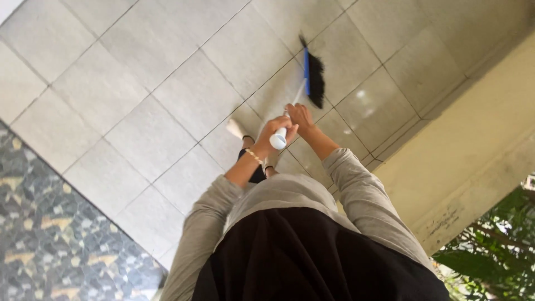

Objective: The recorder sweeps a tiled floor using a long-handled broom.

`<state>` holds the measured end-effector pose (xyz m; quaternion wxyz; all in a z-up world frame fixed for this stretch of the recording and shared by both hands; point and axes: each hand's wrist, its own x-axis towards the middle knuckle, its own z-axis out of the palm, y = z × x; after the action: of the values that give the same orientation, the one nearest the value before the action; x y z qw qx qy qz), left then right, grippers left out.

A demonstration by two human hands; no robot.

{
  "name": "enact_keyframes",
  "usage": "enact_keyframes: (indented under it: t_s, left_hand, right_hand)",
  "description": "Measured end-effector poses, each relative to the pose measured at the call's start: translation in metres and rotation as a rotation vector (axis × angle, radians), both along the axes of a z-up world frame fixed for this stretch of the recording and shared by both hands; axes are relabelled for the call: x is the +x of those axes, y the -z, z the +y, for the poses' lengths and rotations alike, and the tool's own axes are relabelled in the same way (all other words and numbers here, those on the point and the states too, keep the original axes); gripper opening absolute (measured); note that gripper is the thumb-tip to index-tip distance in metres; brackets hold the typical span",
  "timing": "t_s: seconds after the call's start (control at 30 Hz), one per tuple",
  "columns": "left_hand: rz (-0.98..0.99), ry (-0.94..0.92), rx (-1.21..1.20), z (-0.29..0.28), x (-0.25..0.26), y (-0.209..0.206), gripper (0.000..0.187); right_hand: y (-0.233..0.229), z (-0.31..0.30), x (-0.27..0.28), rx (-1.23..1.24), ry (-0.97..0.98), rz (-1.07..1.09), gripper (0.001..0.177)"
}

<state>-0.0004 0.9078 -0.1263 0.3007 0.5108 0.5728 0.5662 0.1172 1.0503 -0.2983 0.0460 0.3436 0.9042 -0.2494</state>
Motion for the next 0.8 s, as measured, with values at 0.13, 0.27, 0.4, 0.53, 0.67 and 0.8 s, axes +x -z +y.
enact_keyframes:
  t_s: [0.13, 0.27, 0.4, 0.53, 0.67, 0.8]
  left_hand:
    - [0.109, -0.105, -0.113, -0.033, -0.056, -0.057, 0.028]
    - [0.285, -0.230, -0.257, -0.060, -0.095, -0.069, 0.025]
    - [0.300, -0.335, -0.383, -0.074, -0.144, -0.039, 0.022]
    - [0.402, -0.466, -0.398, -0.070, -0.198, -0.026, 0.024]
    - [0.440, -0.452, -0.306, -0.047, -0.226, -0.068, 0.025]
    - [0.416, -0.290, -0.025, -0.023, -0.233, -0.141, 0.014]
  right_hand:
    - [-0.052, -0.036, -0.092, -0.099, -0.145, 0.060, 0.029]
    - [-0.068, -0.075, -0.166, -0.320, -0.370, 0.442, 0.023]
    - [-0.074, -0.103, -0.245, -0.720, -0.470, 0.786, 0.044]
    - [-0.117, -0.109, -0.306, -1.864, 0.219, 0.479, 0.043]
    - [-0.132, -0.098, -0.317, -1.300, -0.299, 0.824, 0.060]
    - [-0.246, -0.049, -0.306, -1.156, -0.496, 0.847, 0.057]
